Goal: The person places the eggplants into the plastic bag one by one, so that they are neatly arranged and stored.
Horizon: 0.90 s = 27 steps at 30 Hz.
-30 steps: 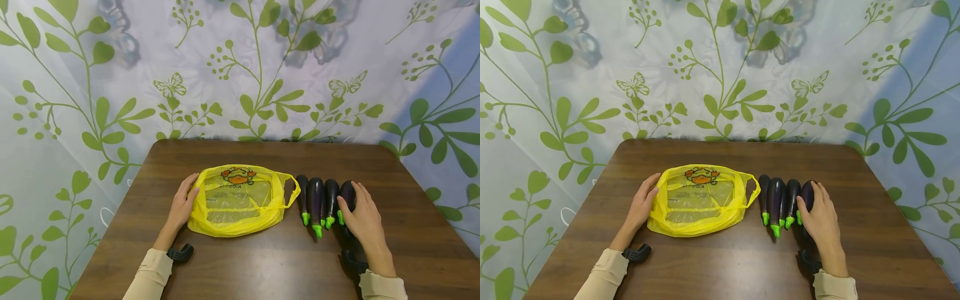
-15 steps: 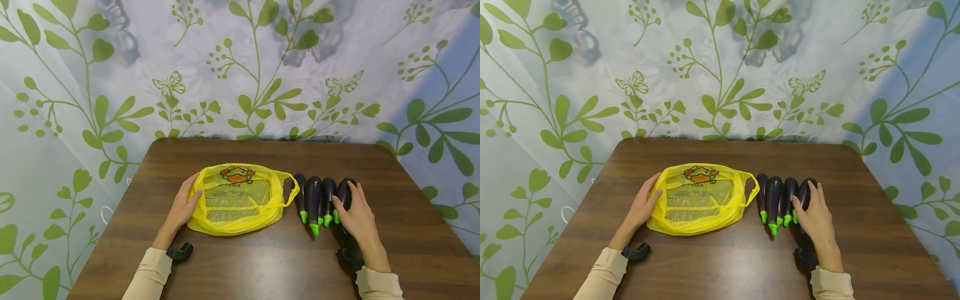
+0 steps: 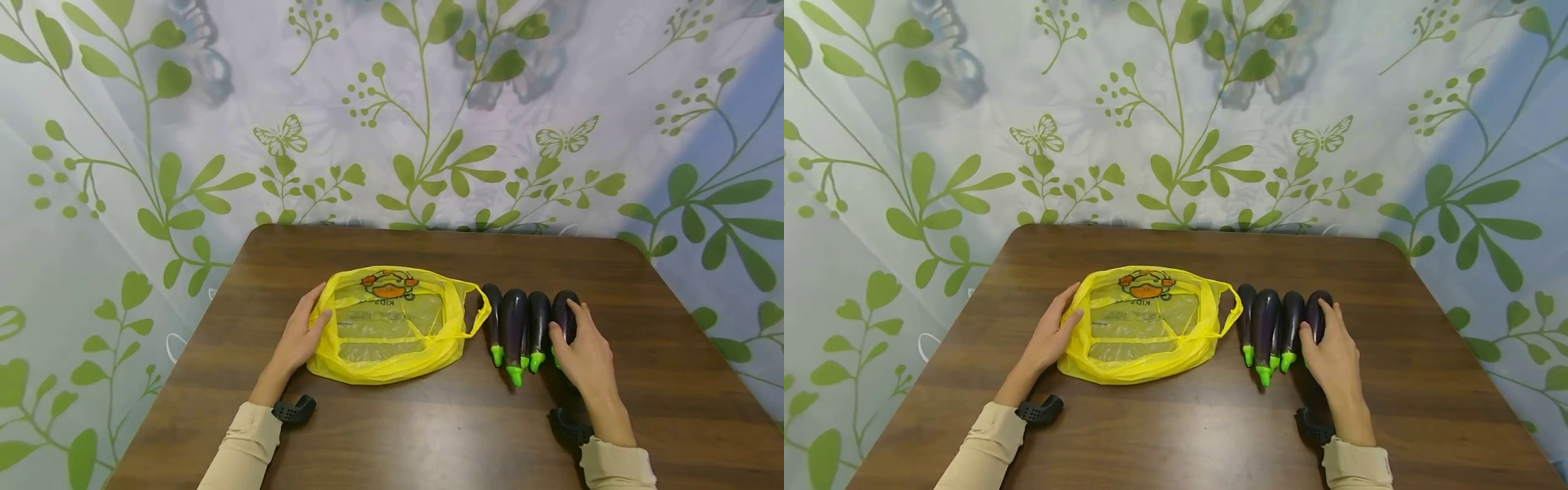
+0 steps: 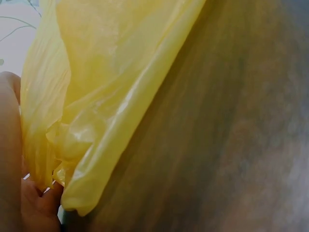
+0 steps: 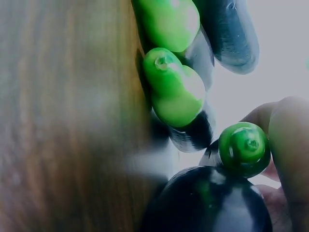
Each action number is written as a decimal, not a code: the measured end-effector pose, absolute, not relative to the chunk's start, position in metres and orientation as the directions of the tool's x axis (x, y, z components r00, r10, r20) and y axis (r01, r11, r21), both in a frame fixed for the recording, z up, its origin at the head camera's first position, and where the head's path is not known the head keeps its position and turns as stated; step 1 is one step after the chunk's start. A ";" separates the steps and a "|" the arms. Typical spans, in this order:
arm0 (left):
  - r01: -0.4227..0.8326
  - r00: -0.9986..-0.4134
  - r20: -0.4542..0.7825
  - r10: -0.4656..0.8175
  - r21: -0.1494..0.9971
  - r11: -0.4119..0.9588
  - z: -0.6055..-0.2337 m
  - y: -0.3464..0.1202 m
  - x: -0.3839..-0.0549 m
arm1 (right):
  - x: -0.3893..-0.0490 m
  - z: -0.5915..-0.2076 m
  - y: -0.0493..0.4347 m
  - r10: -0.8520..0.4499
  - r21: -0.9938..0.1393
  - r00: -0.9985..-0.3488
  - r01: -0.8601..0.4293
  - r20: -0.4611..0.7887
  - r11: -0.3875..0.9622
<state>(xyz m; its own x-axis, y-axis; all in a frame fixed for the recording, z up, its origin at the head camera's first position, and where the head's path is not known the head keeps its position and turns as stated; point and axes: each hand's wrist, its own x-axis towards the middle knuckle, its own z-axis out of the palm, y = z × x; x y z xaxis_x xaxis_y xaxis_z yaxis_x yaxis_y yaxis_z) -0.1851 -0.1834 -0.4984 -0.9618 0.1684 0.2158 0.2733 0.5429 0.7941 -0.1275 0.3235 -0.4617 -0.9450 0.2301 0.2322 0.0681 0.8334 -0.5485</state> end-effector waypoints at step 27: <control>0.276 -0.961 0.223 0.164 0.782 0.559 -0.498 -0.183 -0.187 | -0.122 -0.452 0.315 0.386 -0.653 -0.893 0.152 0.230 0.742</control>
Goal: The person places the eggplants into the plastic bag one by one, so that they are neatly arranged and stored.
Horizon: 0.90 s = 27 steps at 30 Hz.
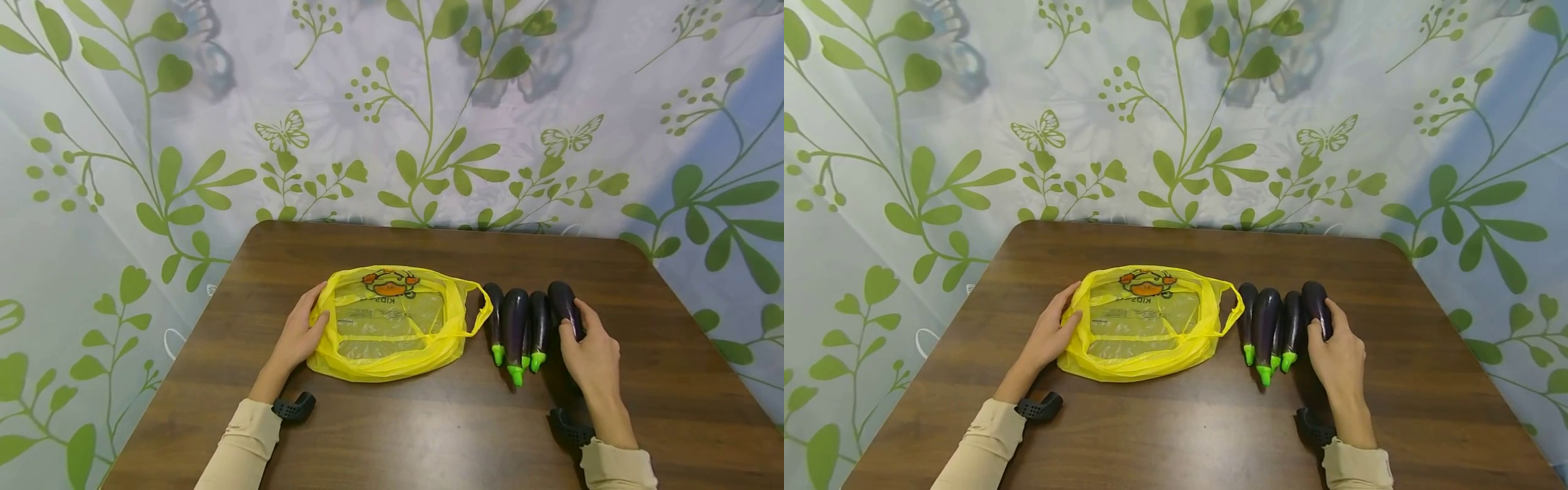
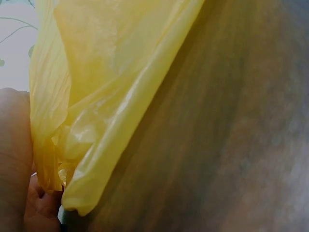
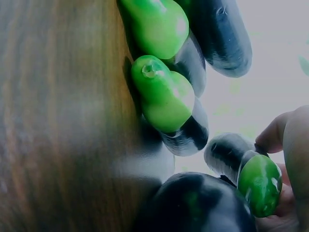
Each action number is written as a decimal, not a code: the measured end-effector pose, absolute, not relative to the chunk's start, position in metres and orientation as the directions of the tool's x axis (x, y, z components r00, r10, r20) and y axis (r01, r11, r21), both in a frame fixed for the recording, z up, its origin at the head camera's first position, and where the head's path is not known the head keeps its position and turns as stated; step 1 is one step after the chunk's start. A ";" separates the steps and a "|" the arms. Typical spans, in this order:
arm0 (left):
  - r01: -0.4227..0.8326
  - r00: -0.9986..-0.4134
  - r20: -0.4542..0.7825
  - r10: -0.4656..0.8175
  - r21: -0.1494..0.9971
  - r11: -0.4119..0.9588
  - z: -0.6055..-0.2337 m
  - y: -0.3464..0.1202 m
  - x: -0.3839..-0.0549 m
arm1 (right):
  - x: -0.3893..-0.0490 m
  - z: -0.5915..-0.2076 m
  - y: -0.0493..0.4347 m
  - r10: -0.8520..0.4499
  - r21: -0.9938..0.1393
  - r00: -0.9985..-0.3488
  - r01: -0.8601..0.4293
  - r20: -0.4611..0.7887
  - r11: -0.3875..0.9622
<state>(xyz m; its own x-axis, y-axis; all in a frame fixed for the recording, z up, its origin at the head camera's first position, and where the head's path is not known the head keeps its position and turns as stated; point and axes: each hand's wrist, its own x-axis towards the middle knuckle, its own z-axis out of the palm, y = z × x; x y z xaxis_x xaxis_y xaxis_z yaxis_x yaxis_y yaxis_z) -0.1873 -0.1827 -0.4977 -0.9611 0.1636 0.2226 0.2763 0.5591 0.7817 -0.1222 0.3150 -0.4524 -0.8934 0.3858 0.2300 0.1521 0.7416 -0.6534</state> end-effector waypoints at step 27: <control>0.278 -0.960 0.227 0.161 0.790 0.546 -0.501 -0.185 -0.187 | -0.124 -0.454 0.313 0.429 -0.682 -0.804 0.040 0.412 0.731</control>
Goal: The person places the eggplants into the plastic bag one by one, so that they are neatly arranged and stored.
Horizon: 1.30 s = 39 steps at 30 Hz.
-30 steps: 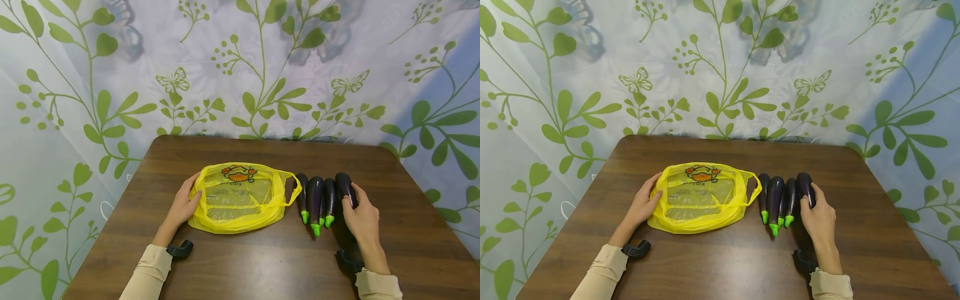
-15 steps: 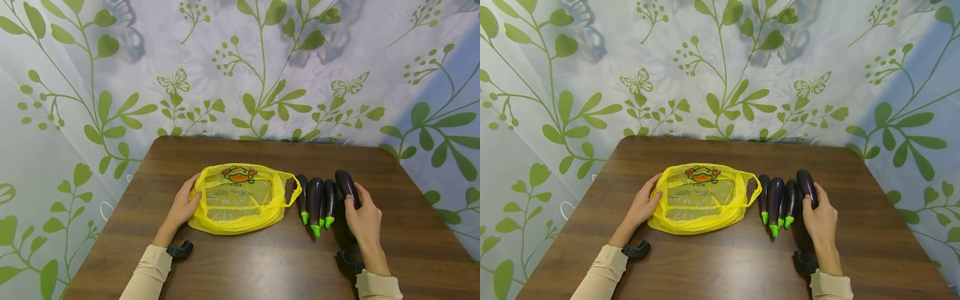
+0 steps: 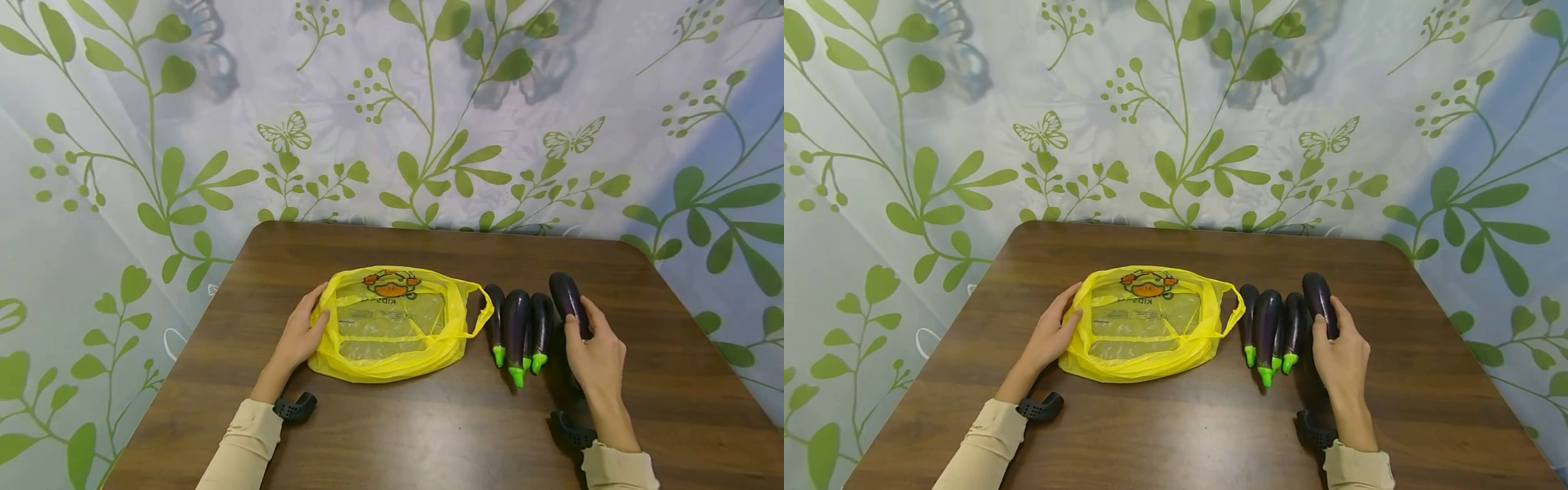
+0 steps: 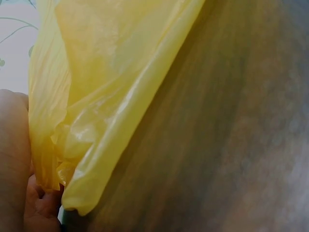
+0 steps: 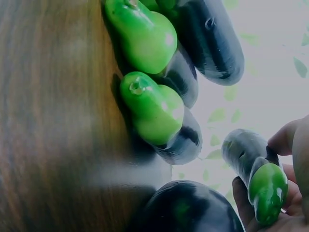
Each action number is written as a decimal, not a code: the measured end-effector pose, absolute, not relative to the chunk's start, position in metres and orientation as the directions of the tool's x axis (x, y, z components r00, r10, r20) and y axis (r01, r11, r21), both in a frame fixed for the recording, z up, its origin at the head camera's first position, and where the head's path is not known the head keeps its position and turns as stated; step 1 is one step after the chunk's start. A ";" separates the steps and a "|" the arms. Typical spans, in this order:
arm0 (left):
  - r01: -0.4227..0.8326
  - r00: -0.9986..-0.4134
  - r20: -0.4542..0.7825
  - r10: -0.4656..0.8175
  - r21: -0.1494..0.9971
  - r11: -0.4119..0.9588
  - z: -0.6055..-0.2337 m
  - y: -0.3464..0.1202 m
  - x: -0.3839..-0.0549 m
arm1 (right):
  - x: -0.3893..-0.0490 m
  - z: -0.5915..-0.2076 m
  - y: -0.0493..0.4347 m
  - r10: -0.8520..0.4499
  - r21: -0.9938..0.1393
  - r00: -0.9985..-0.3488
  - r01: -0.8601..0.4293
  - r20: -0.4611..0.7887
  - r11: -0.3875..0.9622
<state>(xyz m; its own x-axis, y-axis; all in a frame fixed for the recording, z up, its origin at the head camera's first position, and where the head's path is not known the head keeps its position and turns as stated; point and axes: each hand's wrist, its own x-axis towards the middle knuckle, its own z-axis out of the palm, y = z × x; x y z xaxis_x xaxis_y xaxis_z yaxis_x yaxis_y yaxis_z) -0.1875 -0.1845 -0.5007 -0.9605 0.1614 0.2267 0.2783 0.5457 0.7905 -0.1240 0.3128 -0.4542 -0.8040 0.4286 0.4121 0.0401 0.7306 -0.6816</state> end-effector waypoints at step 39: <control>0.258 -0.966 0.209 0.152 0.799 0.543 -0.498 -0.184 -0.186 | -0.127 -0.438 0.297 0.357 -0.670 -0.808 -0.062 0.468 0.740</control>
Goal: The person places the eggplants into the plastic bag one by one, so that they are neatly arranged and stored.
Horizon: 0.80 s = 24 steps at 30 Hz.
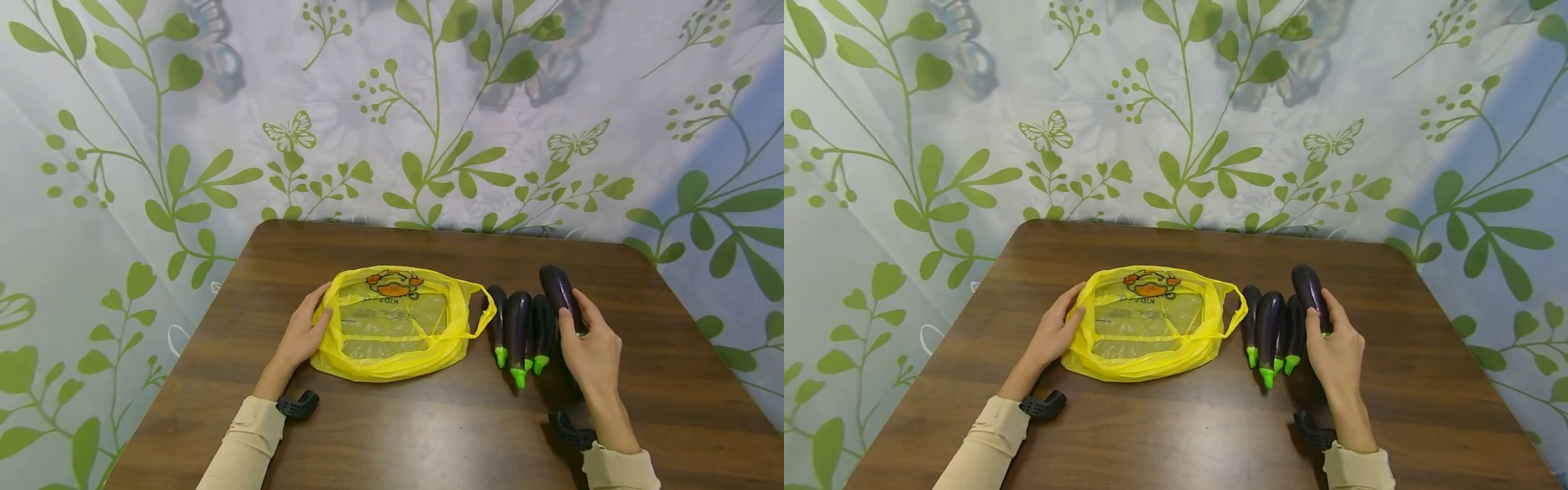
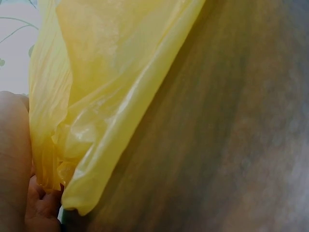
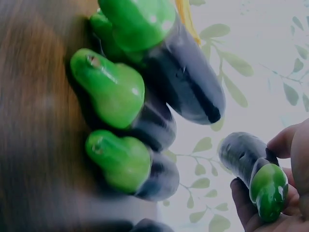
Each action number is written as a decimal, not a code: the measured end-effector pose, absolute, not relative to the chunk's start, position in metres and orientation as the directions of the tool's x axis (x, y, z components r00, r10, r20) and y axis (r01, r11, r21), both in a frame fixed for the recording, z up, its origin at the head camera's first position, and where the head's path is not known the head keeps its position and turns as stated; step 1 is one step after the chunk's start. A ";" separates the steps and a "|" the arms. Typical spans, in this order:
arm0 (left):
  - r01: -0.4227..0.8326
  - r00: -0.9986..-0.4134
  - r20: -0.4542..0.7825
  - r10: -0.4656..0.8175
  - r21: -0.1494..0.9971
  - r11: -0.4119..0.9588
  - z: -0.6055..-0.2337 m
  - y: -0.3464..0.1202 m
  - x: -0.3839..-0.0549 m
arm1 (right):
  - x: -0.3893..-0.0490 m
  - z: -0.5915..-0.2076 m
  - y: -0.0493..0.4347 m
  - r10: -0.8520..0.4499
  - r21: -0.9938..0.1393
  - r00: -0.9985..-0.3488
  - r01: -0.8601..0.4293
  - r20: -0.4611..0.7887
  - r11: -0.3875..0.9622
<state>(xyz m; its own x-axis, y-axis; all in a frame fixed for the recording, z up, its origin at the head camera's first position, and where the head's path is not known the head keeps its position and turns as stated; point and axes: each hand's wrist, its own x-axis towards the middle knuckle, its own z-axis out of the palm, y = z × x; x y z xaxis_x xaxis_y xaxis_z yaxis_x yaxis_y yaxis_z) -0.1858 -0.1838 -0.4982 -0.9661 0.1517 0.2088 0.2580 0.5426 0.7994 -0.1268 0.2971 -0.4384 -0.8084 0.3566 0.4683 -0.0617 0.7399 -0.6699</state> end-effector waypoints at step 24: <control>0.236 -0.972 0.185 0.148 0.809 0.538 -0.499 -0.184 -0.187 | -0.134 -0.431 0.275 0.252 -0.644 -0.826 -0.166 0.504 0.747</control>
<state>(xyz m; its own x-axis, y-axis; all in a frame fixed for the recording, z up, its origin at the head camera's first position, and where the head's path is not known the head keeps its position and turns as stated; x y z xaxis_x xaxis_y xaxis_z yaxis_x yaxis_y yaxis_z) -0.1875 -0.1837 -0.4992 -0.9716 0.1480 0.1848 0.2359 0.5377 0.8095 -0.1343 0.2754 -0.4305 -0.8261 0.2516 0.5042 -0.1656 0.7469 -0.6440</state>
